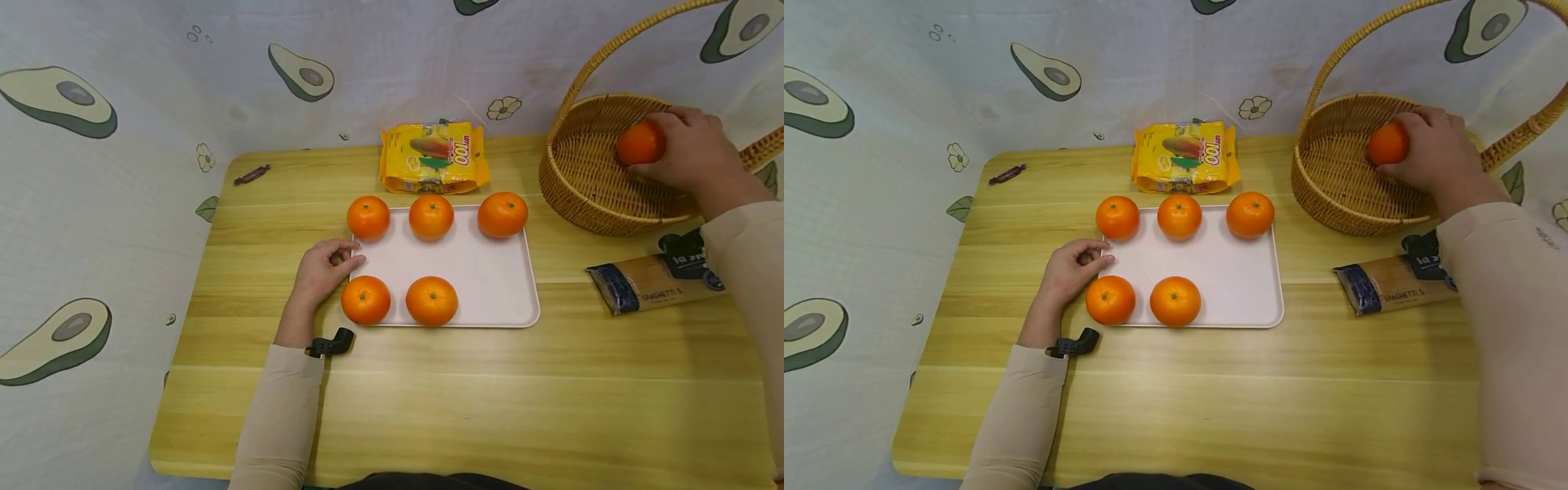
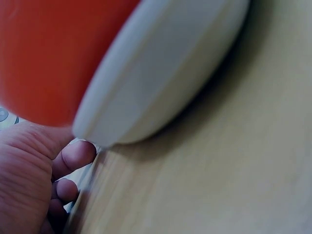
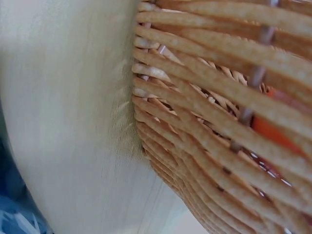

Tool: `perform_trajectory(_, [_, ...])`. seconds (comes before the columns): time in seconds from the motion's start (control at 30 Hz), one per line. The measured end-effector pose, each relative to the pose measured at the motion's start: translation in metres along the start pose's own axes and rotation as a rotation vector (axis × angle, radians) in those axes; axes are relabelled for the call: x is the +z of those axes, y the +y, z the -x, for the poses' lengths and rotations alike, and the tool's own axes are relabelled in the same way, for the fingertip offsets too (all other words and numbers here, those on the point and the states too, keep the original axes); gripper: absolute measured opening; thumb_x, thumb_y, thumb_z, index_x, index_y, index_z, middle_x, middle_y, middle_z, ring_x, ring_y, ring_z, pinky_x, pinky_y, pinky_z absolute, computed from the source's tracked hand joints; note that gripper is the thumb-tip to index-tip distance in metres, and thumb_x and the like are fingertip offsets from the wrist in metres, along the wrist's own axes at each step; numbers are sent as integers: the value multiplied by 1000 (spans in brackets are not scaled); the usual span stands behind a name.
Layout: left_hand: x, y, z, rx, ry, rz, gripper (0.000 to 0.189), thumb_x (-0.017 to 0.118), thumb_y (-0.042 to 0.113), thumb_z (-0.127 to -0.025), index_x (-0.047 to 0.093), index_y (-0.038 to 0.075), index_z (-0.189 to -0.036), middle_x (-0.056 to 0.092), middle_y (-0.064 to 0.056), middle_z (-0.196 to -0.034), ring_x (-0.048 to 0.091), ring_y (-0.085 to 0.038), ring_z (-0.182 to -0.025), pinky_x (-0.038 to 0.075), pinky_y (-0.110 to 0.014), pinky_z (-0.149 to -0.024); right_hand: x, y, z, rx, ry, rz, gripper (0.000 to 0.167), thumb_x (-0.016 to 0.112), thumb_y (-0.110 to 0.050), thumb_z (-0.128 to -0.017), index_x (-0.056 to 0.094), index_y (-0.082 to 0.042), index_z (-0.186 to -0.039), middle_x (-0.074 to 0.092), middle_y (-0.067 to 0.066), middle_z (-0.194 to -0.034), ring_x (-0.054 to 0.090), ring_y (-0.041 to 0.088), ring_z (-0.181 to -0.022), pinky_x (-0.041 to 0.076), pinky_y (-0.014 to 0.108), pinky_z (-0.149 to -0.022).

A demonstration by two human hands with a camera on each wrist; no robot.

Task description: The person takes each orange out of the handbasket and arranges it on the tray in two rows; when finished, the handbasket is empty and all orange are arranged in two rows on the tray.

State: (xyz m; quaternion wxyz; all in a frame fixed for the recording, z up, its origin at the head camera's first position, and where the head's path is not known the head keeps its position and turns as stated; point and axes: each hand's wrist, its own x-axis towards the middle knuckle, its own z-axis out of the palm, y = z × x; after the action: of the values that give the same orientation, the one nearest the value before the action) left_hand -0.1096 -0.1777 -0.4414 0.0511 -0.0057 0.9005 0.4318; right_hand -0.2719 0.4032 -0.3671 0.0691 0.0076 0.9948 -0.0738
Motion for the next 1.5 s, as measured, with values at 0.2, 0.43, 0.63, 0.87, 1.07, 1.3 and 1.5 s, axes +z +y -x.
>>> perform_trajectory(0.2, [0, -1, 0, 7, 1, 3, 30, 80, 29, -90, 76, 12, -115, 65, -7, -92, 56, -23, -83, 46, -30, -72, 1, 0, 0, -11, -2, 5, 91, 72, -21, -92, 16, 1, -160, 11, 39, -161, 21, 65, -140, 25, 78, -109])
perform_trajectory(0.43, [0, -2, 0, 13, 3, 10, 29, 80, 29, -90, 76, 12, -115, 64, -6, -91, 55, -23, -83, 45, -30, -72, 3, -1, 0, -23, 14, 15, 89, 73, -18, -91, 19, 3, -159, 17, 41, -158, 28, 66, -134, 27, 77, -109])
perform_trajectory(0.63, [0, -2, 0, 13, 6, 11, 29, 80, 28, -90, 76, 12, -114, 64, -7, -91, 55, -23, -83, 45, -31, -72, 4, 0, 0, -28, 9, 15, 88, 72, -19, -92, 19, 3, -159, 16, 41, -158, 27, 66, -134, 27, 77, -108])
perform_trajectory(0.87, [1, -1, 0, 12, 8, 14, 29, 80, 29, -90, 76, 13, -113, 64, -6, -90, 55, -23, -82, 44, -30, -72, 2, 1, 2, -23, -4, 4, 90, 71, -21, -94, 15, 1, -160, 12, 41, -159, 26, 67, -134, 27, 79, -107])
perform_trajectory(1.07, [1, 0, 0, 12, 9, 11, 29, 80, 29, -90, 76, 13, -113, 64, -6, -90, 55, -23, -82, 44, -29, -71, -1, -2, 6, -27, 14, -32, 92, 71, -27, -94, 14, -2, -162, 10, 39, -161, 27, 67, -134, 27, 80, -105])
perform_trajectory(1.3, [0, 0, 0, 7, 8, 10, 29, 80, 28, -90, 76, 12, -114, 64, -7, -91, 55, -24, -83, 45, -30, -73, -8, -8, 12, -77, 46, -52, 96, 71, -43, -93, 16, -4, -162, 13, 37, -162, 29, 65, -136, 28, 80, -105])
perform_trajectory(1.5, [0, 1, 1, 5, 6, -1, 29, 79, 29, -91, 76, 13, -114, 65, -8, -92, 55, -23, -83, 45, -29, -72, -16, -21, 22, -104, 64, -45, 98, 71, -49, -92, 19, -4, -162, 16, 36, -162, 29, 63, -138, 28, 79, -106])
